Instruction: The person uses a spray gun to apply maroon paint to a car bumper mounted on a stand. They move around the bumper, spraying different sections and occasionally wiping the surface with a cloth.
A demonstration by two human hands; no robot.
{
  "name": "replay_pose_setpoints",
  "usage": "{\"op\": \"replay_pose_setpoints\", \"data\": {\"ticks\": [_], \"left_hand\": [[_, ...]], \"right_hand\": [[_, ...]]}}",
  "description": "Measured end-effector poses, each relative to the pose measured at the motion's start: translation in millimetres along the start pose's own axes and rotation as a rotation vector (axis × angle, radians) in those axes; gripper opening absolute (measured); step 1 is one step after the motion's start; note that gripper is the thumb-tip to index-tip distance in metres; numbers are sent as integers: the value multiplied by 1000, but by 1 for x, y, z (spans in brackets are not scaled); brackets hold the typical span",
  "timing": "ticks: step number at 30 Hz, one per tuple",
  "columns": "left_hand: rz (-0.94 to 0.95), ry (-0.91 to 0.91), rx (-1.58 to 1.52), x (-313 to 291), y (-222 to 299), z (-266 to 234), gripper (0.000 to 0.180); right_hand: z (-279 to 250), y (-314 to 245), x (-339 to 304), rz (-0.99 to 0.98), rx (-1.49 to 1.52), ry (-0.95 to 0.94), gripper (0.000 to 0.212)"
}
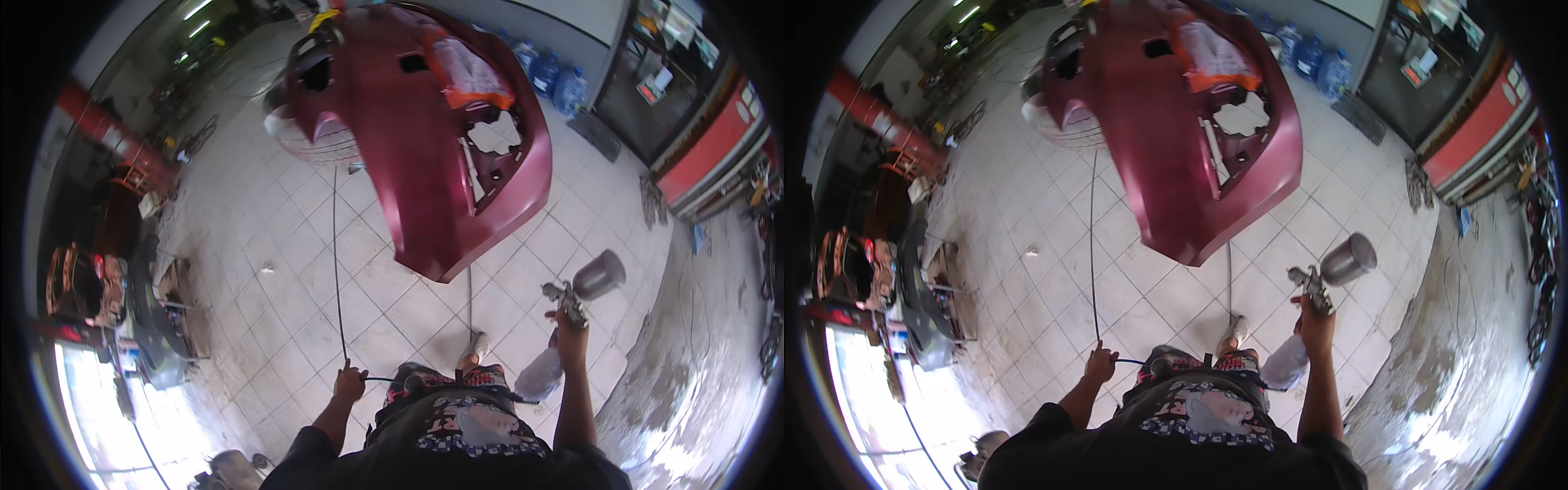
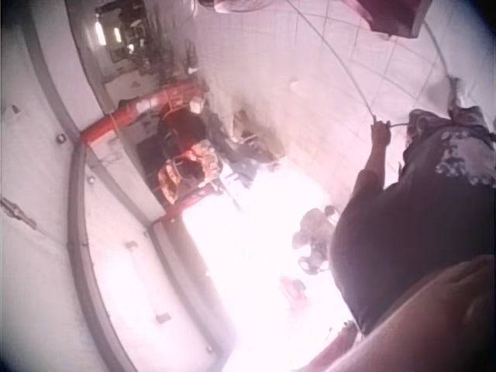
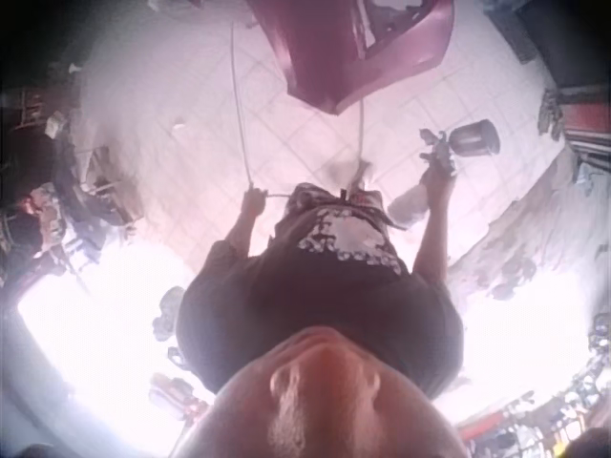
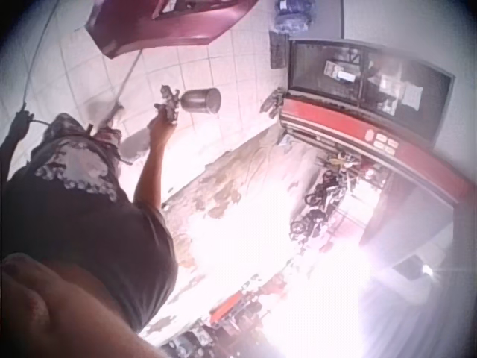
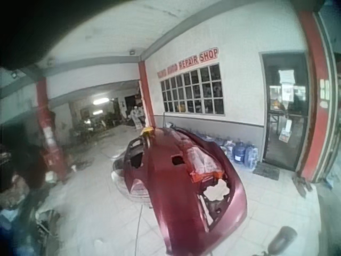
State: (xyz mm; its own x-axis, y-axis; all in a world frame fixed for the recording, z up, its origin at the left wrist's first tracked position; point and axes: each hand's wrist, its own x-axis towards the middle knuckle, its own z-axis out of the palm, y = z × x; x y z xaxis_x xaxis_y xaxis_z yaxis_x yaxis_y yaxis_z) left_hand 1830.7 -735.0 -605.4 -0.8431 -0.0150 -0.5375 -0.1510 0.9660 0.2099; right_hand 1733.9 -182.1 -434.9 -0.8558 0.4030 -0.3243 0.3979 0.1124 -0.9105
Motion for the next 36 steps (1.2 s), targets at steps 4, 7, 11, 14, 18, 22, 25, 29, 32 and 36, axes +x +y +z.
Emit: {"op": "replay_pose_setpoints", "data": {"ticks": [4,7,11,14,18,22,25,29,32,36], "left_hand": [[-127,97,-44,-22,-31,13,38],[-77,208,-63,-35,-77,26,35],[21,302,-104,-47,-119,11,36],[153,424,-203,-44,-126,8,35],[267,557,-363,-72,-114,34,35],[169,488,-456,-119,-129,70,34],[144,607,-465,-133,-157,94,36],[57,664,-421,-121,-223,101,32],[1,735,-426,-119,-258,86,25],[-182,579,-465,-123,-296,47,19]], "right_hand": [[23,-3,-67,-61,39,7,23],[36,14,-118,-98,83,-34,23],[74,24,-208,-97,127,-29,24],[83,52,-261,-65,38,-139,25],[118,57,-327,-87,77,-196,25],[149,53,-357,-106,95,-299,44],[183,33,-360,-104,104,-309,49],[239,31,-334,-188,153,-268,47],[291,7,-300,-264,195,-162,44],[367,-38,-220,-304,382,-87,45]]}}
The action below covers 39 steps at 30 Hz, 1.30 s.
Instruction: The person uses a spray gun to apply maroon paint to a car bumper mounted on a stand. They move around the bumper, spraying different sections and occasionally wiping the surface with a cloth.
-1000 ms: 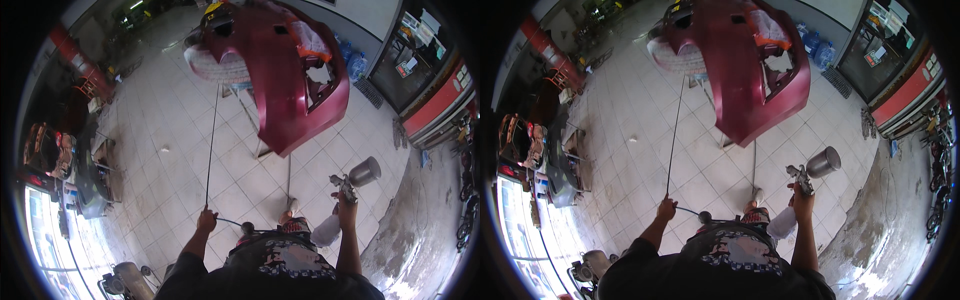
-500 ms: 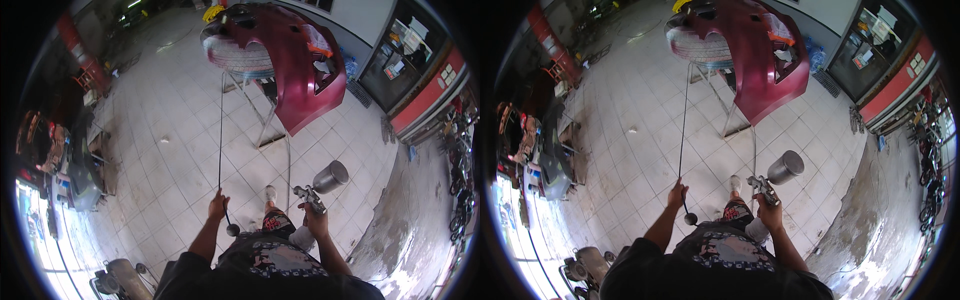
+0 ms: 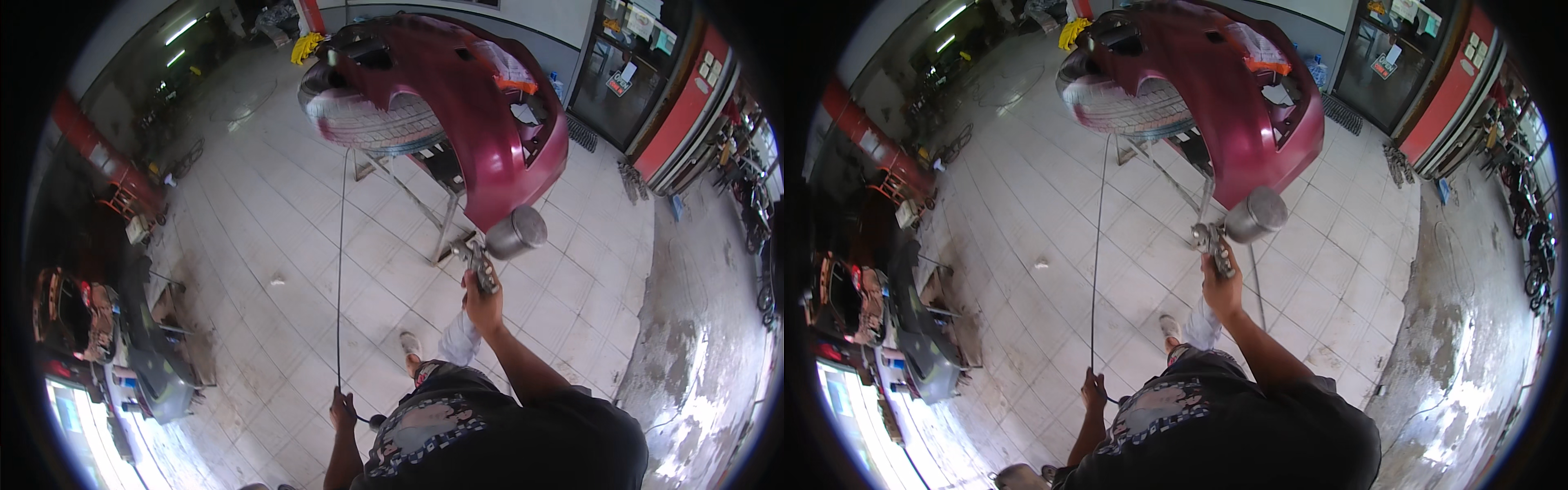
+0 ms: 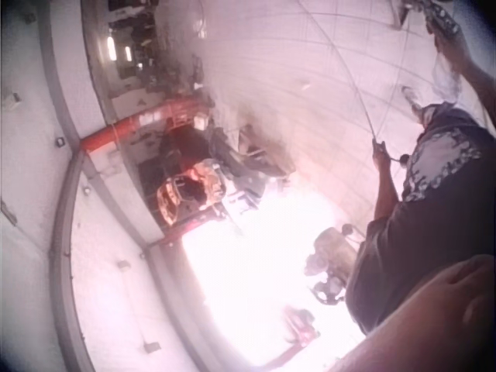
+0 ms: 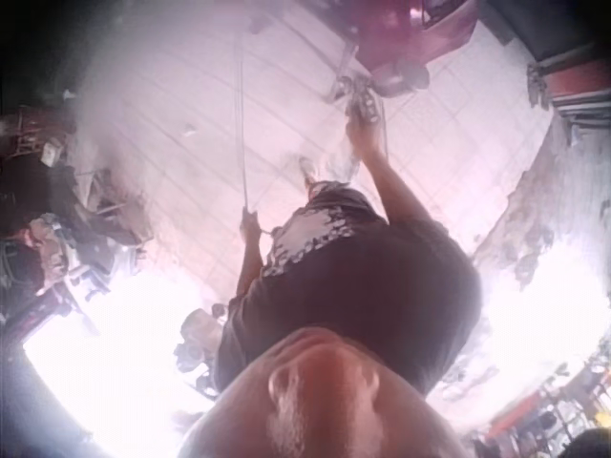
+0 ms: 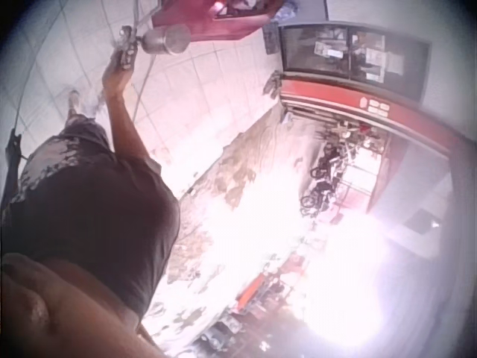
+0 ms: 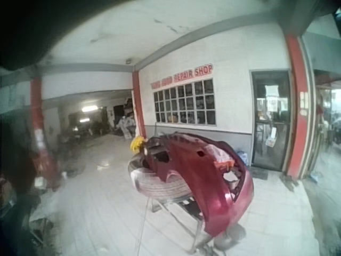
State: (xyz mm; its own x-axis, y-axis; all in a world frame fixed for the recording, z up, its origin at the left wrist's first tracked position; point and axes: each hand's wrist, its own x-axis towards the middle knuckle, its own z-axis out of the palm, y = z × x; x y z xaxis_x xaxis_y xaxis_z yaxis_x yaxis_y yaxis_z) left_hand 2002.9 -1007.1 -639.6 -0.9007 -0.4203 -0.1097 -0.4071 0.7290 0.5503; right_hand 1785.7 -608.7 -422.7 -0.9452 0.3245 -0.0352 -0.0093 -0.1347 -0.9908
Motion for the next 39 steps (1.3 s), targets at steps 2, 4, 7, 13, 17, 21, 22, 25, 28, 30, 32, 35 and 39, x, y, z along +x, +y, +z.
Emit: {"op": "replay_pose_setpoints", "data": {"ticks": [2,4,7,13,17,21,22,25,28,30,32,35,39], "left_hand": [[54,6,58,11,-22,-23,20],[-45,-147,107,39,-13,-44,28],[41,-212,189,90,17,-68,32],[95,-283,103,201,73,-68,33],[126,-424,125,244,110,-65,28],[128,-483,164,267,117,-63,24],[118,-494,178,270,117,-63,24],[59,-540,136,275,103,-65,24],[142,-365,138,277,82,-65,26],[153,-260,136,290,81,-65,29],[132,-130,132,312,54,-69,27],[-37,59,9,359,29,-74,20],[-142,221,21,423,1,-80,4]], "right_hand": [[36,5,56,-79,80,-42,45],[60,0,103,-144,-23,-19,46],[84,-4,165,-273,-121,-15,48],[120,-41,243,-409,-216,25,51],[144,-60,284,-516,-253,144,53],[152,-65,301,-491,-255,166,52],[152,-67,299,-415,-242,122,52],[137,-74,274,-389,-483,-35,48],[125,-47,231,-268,-412,-165,56],[125,-20,197,-256,-407,-265,57],[140,0,162,-29,-377,-325,55],[177,58,123,179,-335,-383,53],[246,76,114,180,-386,-581,52]]}}
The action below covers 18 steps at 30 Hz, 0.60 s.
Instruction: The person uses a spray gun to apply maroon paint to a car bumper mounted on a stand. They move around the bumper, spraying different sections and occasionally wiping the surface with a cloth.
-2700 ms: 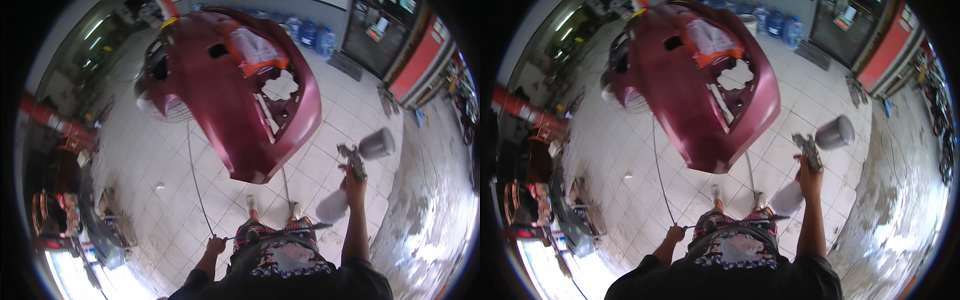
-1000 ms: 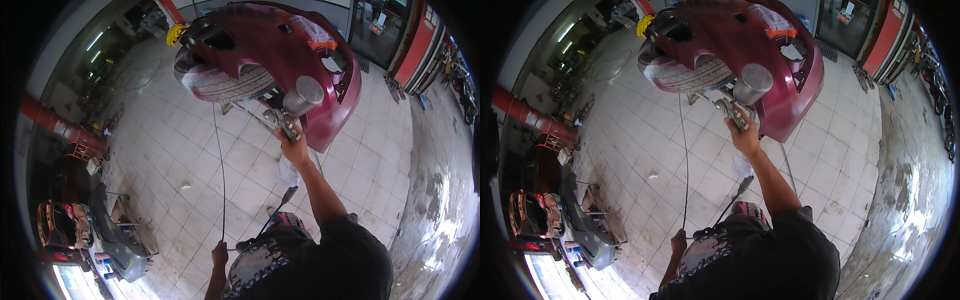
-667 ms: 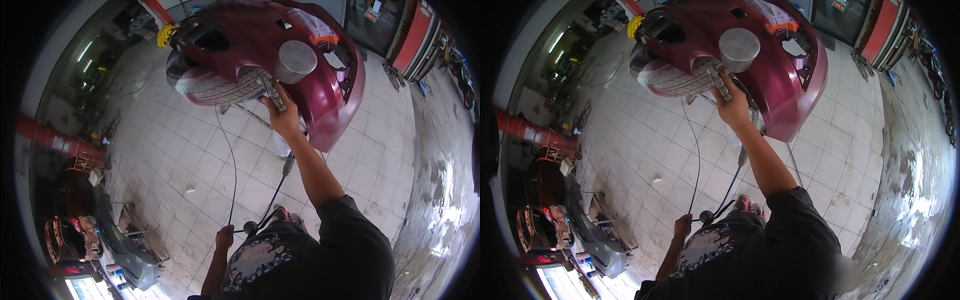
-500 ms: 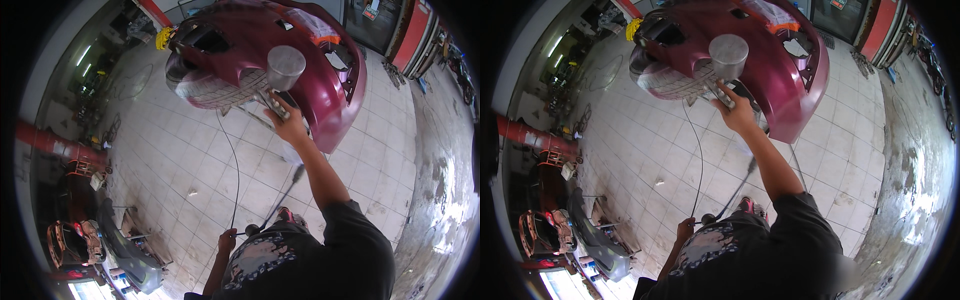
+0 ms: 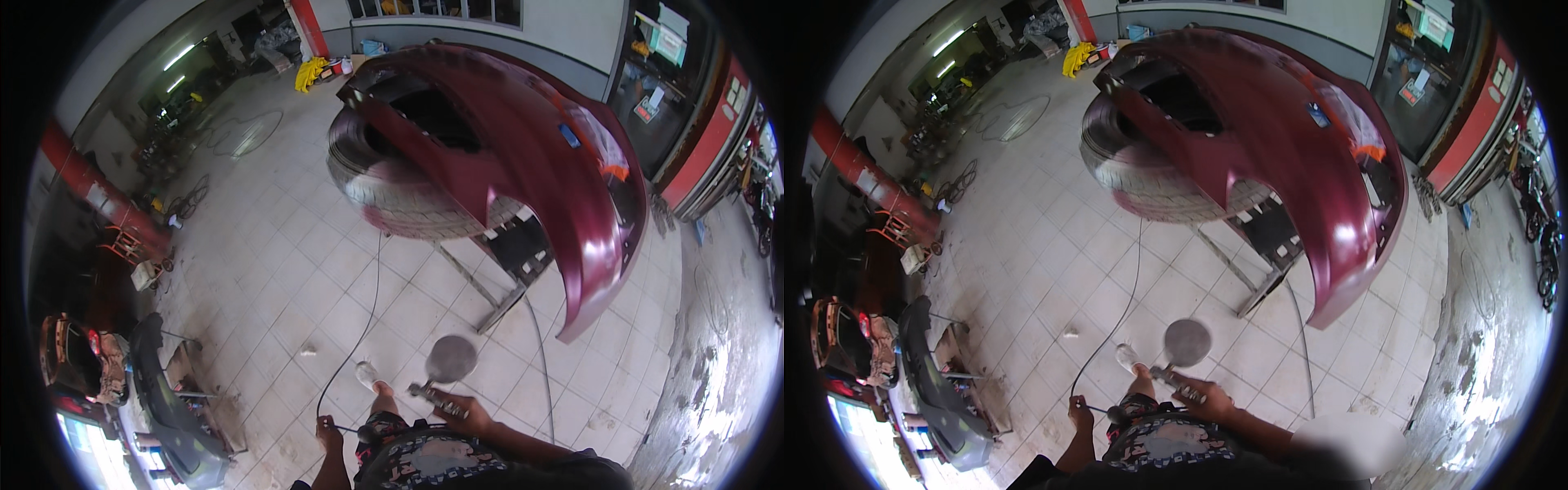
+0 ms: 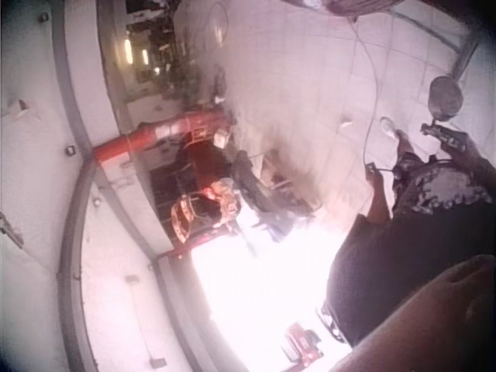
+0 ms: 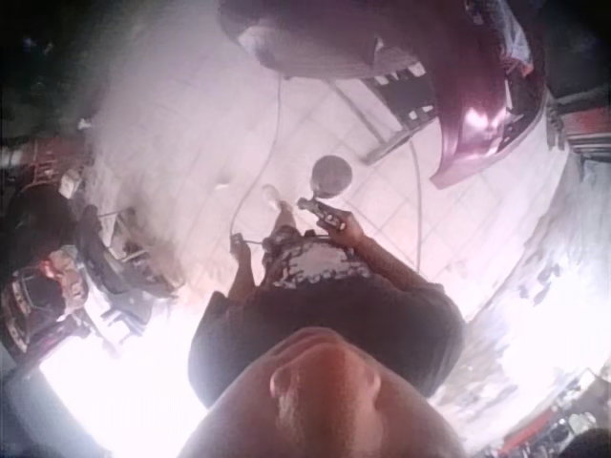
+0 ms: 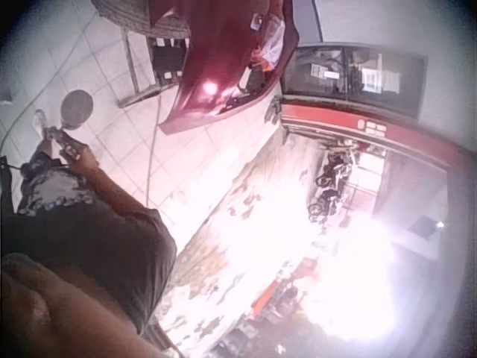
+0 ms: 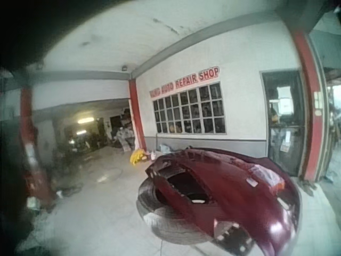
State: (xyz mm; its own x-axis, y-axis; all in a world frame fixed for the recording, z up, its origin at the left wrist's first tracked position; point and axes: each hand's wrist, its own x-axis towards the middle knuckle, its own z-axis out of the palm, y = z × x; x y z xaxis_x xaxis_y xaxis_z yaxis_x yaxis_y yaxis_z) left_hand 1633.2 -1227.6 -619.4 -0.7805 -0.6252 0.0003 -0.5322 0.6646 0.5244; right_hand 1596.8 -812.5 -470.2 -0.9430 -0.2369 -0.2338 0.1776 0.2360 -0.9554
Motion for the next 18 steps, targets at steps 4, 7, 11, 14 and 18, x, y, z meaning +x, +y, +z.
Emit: {"op": "replay_pose_setpoints", "data": {"ticks": [4,7,11,14,18], "left_hand": [[50,76,-278,77,-46,29,10],[-19,64,-260,165,-43,51,4],[10,57,-206,306,-45,48,5],[14,114,-224,429,-32,39,8],[-29,545,-503,591,-22,7,37]], "right_hand": [[30,-54,87,-222,-27,-164,53],[69,-83,174,-267,-4,-112,54],[118,-151,296,-221,-46,-40,56],[151,-214,380,-223,19,-3,57],[181,-251,465,-376,62,53,57]]}}
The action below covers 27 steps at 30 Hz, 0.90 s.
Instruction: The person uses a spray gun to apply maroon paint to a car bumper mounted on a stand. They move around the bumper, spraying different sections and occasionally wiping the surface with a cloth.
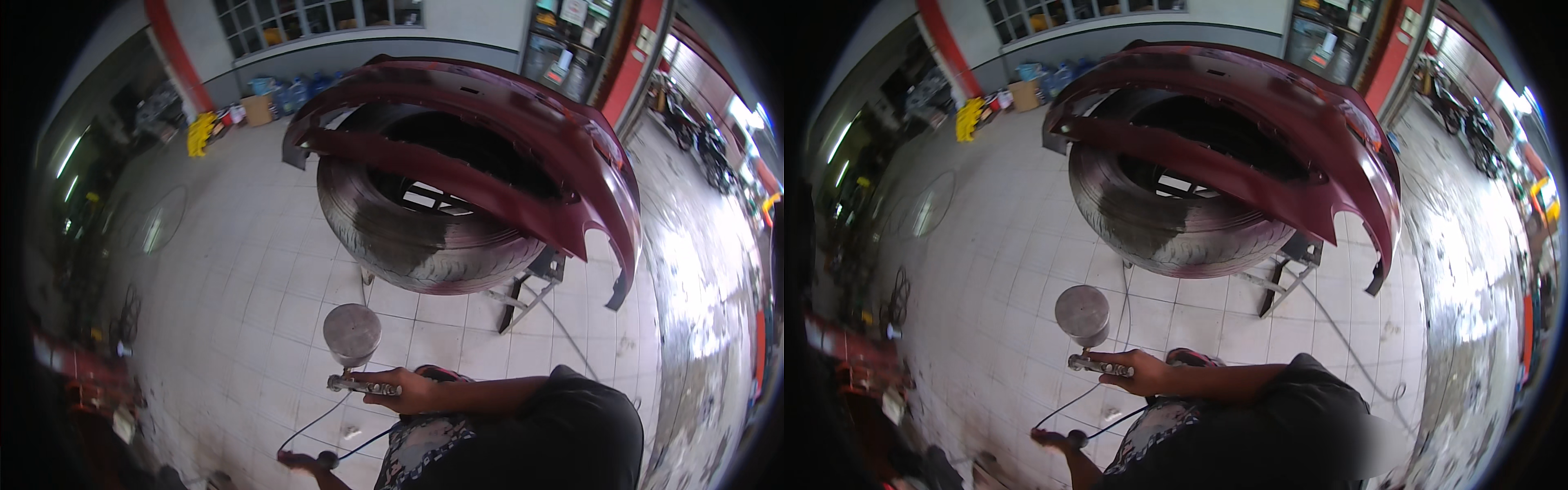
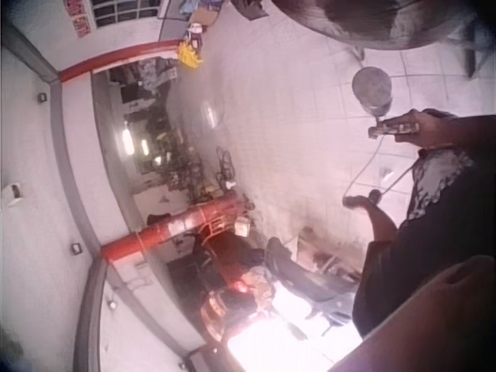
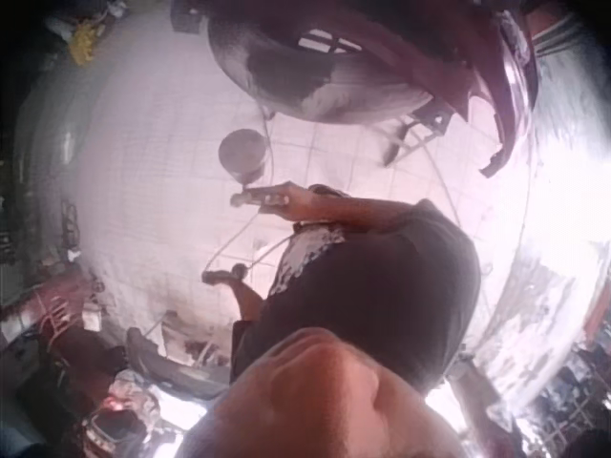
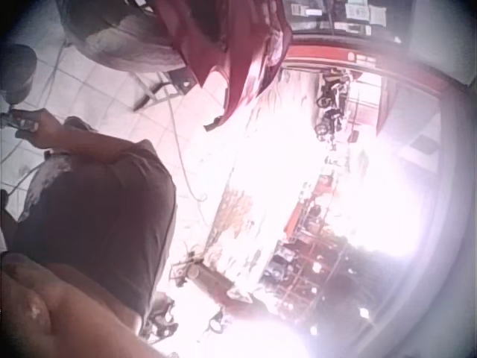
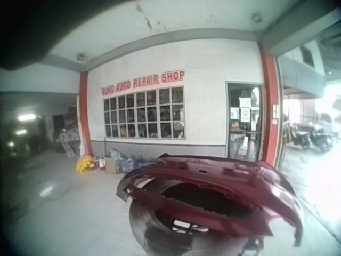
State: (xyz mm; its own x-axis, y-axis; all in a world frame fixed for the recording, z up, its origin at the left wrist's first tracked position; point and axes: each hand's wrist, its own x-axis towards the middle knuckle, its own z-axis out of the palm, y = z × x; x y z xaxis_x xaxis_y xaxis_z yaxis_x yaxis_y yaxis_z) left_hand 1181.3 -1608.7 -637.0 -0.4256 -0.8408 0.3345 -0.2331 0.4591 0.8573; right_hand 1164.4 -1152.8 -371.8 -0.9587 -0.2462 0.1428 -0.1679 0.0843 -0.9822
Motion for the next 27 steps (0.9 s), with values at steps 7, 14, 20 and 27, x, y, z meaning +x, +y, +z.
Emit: {"op": "replay_pose_setpoints", "data": {"ticks": [7,14,20,27], "left_hand": [[-535,170,-654,236,76,130,59],[-682,174,-871,378,105,243,82],[-708,226,-738,448,128,342,80],[-731,178,-686,539,148,545,79]], "right_hand": [[32,43,162,-49,-46,39,57],[32,53,416,50,41,-76,57],[32,55,600,47,71,-68,54],[14,104,759,135,-31,-174,54]]}}
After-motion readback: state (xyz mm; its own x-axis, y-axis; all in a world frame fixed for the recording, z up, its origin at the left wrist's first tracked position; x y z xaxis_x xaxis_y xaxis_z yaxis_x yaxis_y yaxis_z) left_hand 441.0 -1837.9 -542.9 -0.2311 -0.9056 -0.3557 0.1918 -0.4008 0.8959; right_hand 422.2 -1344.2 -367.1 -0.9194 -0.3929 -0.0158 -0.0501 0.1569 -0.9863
